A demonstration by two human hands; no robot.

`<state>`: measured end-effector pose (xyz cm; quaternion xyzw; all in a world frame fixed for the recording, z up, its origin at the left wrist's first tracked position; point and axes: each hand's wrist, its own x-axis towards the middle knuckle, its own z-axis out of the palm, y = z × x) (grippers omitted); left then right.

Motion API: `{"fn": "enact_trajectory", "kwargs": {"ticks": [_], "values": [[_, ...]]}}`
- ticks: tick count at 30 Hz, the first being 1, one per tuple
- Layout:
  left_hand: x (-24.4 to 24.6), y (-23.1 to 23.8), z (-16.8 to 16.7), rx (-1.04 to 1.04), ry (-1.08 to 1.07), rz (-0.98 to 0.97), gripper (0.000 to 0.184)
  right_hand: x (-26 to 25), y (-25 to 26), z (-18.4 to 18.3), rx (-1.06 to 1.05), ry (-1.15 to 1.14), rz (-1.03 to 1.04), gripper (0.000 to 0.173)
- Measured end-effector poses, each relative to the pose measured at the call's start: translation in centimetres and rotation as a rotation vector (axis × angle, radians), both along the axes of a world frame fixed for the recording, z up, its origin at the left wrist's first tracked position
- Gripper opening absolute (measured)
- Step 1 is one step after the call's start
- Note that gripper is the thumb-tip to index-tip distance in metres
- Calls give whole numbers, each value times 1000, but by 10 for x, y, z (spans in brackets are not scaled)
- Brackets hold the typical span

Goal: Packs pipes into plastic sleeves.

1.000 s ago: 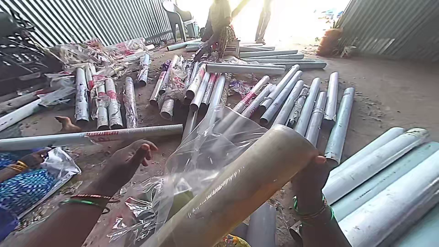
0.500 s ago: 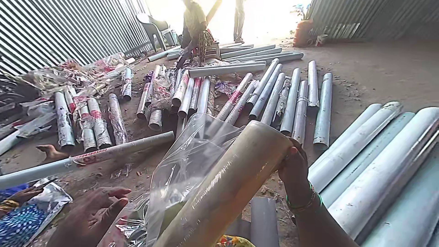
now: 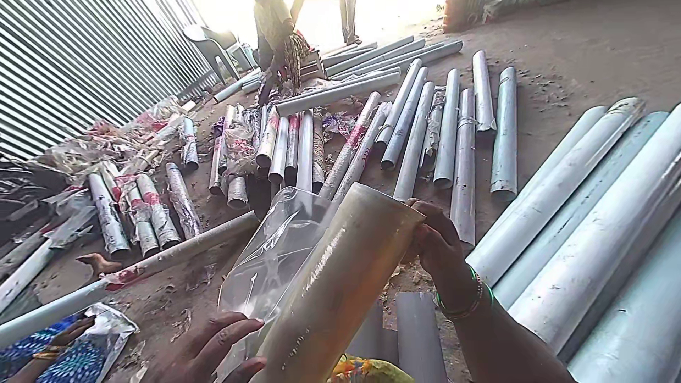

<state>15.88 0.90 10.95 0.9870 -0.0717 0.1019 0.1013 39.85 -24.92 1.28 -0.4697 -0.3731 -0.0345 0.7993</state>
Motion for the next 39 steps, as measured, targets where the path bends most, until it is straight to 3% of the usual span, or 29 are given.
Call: {"fn": "enact_trajectory", "kwargs": {"ticks": [14, 27, 29, 34, 39], "values": [[-4, -11, 1, 53, 42, -9, 43, 7, -6, -6, 46, 16, 182, 23], [-15, -7, -2, 67, -14, 59, 45, 8, -3, -11, 49, -49, 128, 16], [-21, -3, -7, 51, -22, 125, 53, 5, -1, -10, 48, -42, 71, 19], [-48, -2, -35, -4, -50, 379, 96, -1, 3, -9, 13, -77, -70, 21], [-71, -11, -72, -139, -25, 537, 108, -2, 3, -13, 10, -16, -133, 29]]}}
